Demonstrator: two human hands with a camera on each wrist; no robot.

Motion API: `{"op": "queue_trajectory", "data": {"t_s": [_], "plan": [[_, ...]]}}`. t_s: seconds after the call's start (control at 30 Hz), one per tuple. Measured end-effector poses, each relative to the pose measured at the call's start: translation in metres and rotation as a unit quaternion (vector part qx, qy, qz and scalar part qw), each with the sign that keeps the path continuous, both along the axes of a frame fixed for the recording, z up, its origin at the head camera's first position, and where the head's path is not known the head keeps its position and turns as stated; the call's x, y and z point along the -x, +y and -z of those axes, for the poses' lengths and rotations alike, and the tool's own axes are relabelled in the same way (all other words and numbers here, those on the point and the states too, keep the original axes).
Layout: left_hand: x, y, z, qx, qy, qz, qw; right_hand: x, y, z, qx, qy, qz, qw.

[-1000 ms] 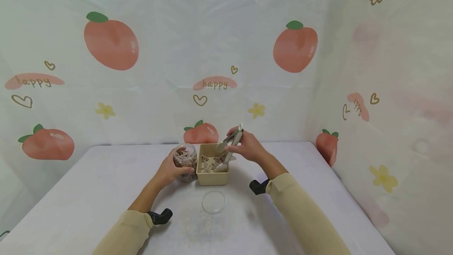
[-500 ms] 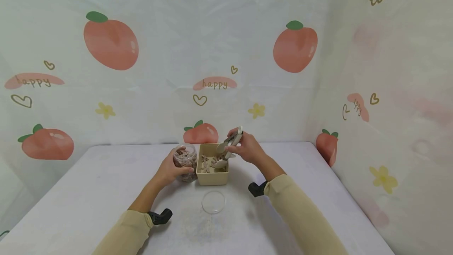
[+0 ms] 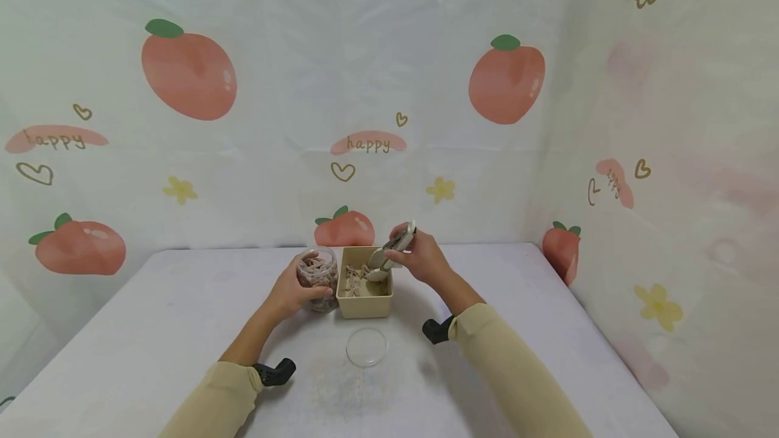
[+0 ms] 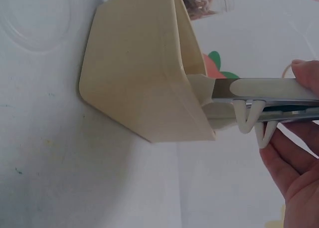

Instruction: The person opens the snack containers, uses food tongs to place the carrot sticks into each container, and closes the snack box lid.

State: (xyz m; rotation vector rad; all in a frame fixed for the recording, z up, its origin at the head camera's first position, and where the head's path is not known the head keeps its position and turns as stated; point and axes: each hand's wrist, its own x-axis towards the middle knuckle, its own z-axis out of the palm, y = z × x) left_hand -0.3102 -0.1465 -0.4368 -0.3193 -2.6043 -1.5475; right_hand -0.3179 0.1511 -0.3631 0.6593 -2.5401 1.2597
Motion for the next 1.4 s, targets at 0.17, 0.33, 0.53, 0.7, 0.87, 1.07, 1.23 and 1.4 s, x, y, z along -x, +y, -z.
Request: {"op": "queue_trajectory", "data": {"t_s": [0.17, 0.33, 0.53, 0.7, 0.87, 1.07, 1.23, 1.4], "plan": [[0.001, 0.000, 0.003, -0.004, 0.001, 0.004, 1.0000, -0.004, -0.001, 0.000, -0.018, 0.013, 0.007, 1.000], [0.002, 0.000, 0.002, -0.006, 0.006, 0.007, 0.9999, -0.005, -0.003, -0.003, -0.024, 0.005, 0.018, 1.000], [0.002, 0.000, -0.001, -0.004, 0.011, 0.007, 0.9999, 0.000, -0.005, -0.008, -0.005, -0.022, 0.035, 0.999], [0.003, -0.001, 0.000, -0.002, 0.008, 0.005, 1.0000, 0.003, -0.006, -0.008, 0.001, -0.034, 0.049, 0.998], [0.003, -0.002, 0.001, -0.003, 0.010, 0.004, 0.9999, 0.006, -0.007, -0.007, 0.000, -0.035, 0.056, 0.998], [0.004, -0.002, 0.003, 0.003, 0.006, 0.000, 1.0000, 0.004, -0.008, -0.007, -0.017, -0.034, 0.067, 0.997], [0.003, -0.001, 0.003, 0.005, 0.006, -0.001, 1.0000, 0.002, -0.004, -0.008, -0.066, -0.023, 0.058, 0.996], [0.004, -0.001, 0.003, 0.005, 0.010, -0.003, 0.9999, 0.002, 0.001, -0.007, -0.079, -0.019, 0.041, 0.996]]}}
